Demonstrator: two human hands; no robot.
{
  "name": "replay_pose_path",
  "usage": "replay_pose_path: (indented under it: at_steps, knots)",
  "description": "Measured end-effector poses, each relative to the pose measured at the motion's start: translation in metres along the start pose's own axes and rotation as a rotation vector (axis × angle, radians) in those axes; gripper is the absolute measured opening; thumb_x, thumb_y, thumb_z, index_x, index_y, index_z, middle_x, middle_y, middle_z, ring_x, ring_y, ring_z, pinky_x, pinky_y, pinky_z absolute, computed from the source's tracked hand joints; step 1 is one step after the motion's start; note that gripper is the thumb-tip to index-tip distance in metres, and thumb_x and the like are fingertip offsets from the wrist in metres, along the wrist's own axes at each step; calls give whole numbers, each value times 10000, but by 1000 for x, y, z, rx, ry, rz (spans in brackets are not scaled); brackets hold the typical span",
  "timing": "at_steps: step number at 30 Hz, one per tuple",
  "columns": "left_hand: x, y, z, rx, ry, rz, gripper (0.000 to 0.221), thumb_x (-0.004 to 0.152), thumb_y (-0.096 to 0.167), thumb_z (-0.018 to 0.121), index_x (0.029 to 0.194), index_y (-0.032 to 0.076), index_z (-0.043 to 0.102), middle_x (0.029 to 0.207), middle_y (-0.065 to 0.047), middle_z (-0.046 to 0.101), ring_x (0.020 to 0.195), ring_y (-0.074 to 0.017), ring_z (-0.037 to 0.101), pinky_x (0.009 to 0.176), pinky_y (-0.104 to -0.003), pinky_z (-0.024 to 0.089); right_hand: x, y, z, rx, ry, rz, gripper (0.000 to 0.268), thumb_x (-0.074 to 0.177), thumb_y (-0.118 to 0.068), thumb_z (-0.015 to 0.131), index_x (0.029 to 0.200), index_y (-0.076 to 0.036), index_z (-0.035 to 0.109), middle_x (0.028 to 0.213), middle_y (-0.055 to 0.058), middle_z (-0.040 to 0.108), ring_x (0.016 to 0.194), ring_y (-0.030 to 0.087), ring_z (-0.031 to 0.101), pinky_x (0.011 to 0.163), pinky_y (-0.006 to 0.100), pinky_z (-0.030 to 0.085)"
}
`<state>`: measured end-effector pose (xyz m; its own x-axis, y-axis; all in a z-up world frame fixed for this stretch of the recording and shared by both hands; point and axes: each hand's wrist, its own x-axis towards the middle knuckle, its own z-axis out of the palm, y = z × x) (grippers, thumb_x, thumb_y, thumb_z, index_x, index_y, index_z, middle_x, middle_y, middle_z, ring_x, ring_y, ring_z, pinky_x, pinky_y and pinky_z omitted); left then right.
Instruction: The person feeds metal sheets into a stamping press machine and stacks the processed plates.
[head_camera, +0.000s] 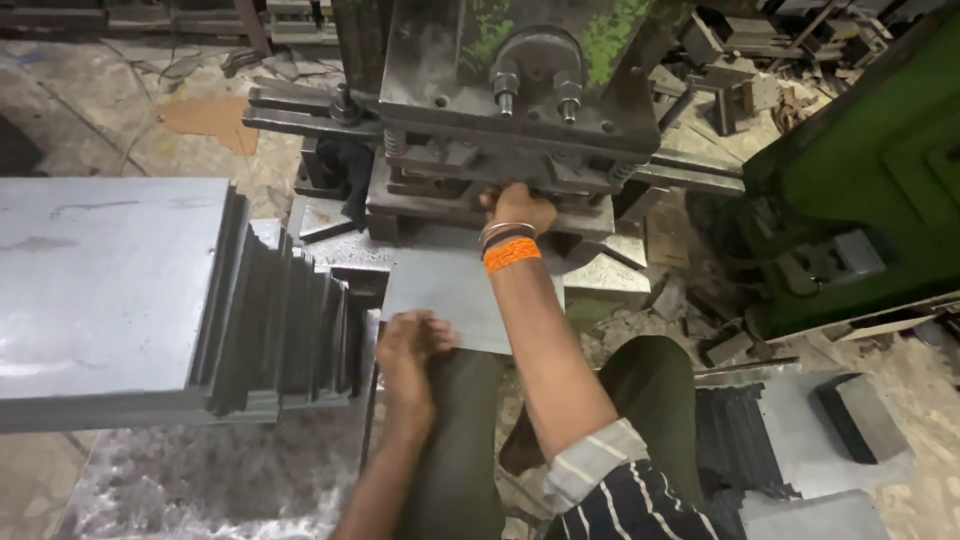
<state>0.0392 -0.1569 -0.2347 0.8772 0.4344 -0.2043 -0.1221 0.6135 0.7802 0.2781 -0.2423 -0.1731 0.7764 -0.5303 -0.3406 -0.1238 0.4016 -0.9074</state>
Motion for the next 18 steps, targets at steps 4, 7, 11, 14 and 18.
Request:
replay_pose_path:
  at_steps: [4,7,11,14,18]
  knots:
    - [-18,-24,8,-57,-168,-26,297,1041,268,603,985,-22,639,837,-119,682,720,-187,666,666,-323,551,-7,0,-1,7,31,-12,142,898,-16,559,831,75,644,649,163,707,424,215,646,313,309,359]
    - [-32,-36,8,10,-232,-49,257,1026,231,613,963,-14,655,828,-98,699,712,-161,674,663,-308,555,-16,0,-19,-2,-73,-36,139,918,-83,636,858,42,644,666,157,720,422,209,646,313,300,374]
    - [-35,-36,12,272,-273,27,251,1023,230,602,941,3,674,817,-70,723,709,-137,690,663,-278,541,-8,6,-40,-19,-294,-71,258,943,-231,704,898,15,644,714,162,749,424,217,657,312,300,404]
    - [-33,-31,11,304,-281,38,252,1028,230,589,932,9,665,810,-65,725,694,-135,699,655,-264,530,-9,10,-43,-36,-323,-118,293,951,-258,691,923,33,663,740,175,762,429,227,665,317,304,422]
    - [-32,-28,13,314,-278,-7,247,1023,226,590,935,8,665,808,-70,730,690,-135,700,650,-262,528,-14,9,-45,-16,-322,-152,308,965,-242,681,929,65,679,751,185,766,446,232,679,334,302,452]
